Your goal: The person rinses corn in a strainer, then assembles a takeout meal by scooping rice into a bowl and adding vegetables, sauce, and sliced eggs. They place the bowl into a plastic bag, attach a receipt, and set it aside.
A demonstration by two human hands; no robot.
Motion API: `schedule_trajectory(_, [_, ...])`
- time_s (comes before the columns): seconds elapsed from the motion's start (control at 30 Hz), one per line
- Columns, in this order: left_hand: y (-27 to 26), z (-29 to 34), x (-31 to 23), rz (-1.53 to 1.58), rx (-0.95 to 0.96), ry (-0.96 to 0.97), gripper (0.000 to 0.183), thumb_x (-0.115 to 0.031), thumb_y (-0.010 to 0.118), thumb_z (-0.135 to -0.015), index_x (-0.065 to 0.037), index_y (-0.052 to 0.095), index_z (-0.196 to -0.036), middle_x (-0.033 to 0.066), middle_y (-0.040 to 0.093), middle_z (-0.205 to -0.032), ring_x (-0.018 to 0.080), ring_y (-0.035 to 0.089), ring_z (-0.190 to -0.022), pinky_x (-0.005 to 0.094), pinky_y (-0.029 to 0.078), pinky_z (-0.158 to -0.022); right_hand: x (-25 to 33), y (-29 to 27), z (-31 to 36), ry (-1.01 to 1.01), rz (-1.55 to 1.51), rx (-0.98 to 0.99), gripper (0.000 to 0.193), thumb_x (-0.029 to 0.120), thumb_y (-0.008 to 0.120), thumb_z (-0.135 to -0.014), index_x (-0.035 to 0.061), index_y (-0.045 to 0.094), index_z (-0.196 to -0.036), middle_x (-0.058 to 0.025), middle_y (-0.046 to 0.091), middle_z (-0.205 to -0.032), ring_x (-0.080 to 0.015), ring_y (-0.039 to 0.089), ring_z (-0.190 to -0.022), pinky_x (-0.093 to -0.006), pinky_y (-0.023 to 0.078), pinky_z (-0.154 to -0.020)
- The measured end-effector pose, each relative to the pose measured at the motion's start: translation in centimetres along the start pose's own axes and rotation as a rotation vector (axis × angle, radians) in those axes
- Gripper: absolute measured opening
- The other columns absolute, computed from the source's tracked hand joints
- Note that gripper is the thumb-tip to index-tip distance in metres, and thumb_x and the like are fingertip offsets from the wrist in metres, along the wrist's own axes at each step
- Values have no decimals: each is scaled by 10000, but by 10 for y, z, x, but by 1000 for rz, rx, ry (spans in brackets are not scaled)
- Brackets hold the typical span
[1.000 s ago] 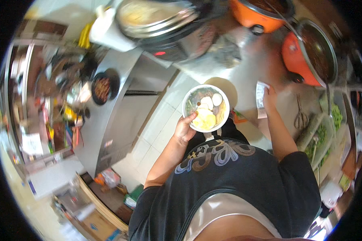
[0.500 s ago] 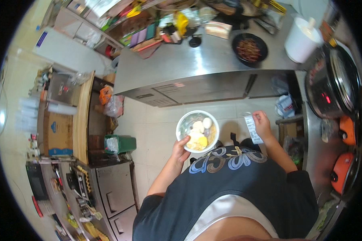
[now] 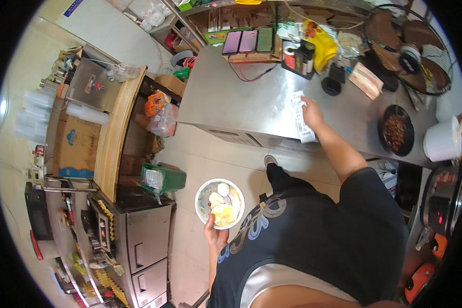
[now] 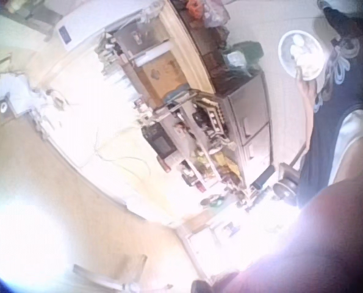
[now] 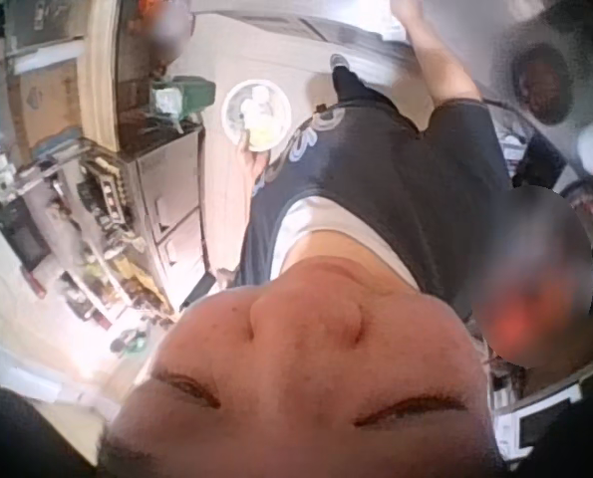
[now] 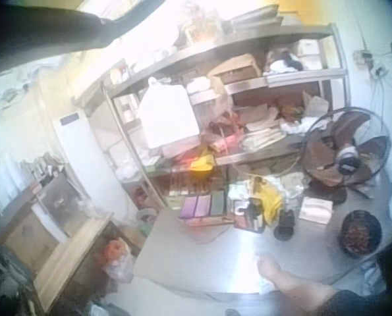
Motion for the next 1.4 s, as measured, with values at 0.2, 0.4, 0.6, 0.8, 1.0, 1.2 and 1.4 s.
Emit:
schedule_trajectory(0.2, [53,-96,-66,-73,-139,51,571,-187,619,-842,-34,399,-1346,140,515,-1305,286,509,-1188,459,391,-1027,-2,80,-119,92,175,126,392,60,467,-850,49,520,-1239,-188,532,-1132,-354,574,-988,-417,468,-864])
schedule_trajectory(0.4, [117,-192,-91,-55,20,-31,566,-173,625,-837,-34,402,-1339,137,518,-1302,289,512,-1183,452,387,-1031,10,117,-157,155,217,236,400,66,503,-836,53,521,-1236,-180,530,-1130,-348,565,-1008,-402,476,-849])
schedule_trajectory(0.6, [155,-275,-99,-143,87,-222,537,-157,605,-849,-28,409,-1332,142,519,-1300,295,503,-1193,454,373,-1044,27,81,-136,195,380,294,444,15,450,-828,42,472,-1270,-168,513,-1162,-350,589,-985,-409,495,-833])
schedule_trajectory(0.8, [177,-369,-96,-263,146,-402,505,-128,578,-864,-21,413,-1329,148,520,-1298,296,501,-1195,450,362,-1052,35,95,-134,218,325,285,440,-2,459,-824,44,493,-1260,-170,510,-1177,-342,586,-978,-400,492,-826])
schedule_trajectory(1.0, [196,-450,-93,-371,359,-558,483,-149,553,-883,-1,409,-1320,158,512,-1295,302,497,-1194,449,358,-1050,67,94,-147,297,384,77,394,69,559,-820,108,553,-1212,-175,525,-1148,-315,568,-964,-380,473,-841])
schedule_trajectory(1.2, [195,-496,-75,-412,258,-668,440,-172,494,-936,6,394,-1326,171,507,-1291,298,503,-1184,439,367,-1045,230,9,-227,-244,237,-335,99,188,724,-744,102,677,-750,-72,616,-728,-266,586,-705,-360,466,-615])
schedule_trajectory(1.4, [220,-511,-70,-746,358,-366,589,-187,624,-884,-31,335,-1374,169,444,-1334,282,440,-1232,433,354,-1034,361,-55,-329,-701,612,-685,301,230,743,-696,176,622,-966,-22,546,-1035,-235,498,-969,-390,400,-825])
Point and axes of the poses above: each hand's wrist, its own z-axis away from the middle knuckle, its own y-axis out of the palm, x = y × z, the point moved 6 cm from there along -z, towards the middle knuckle
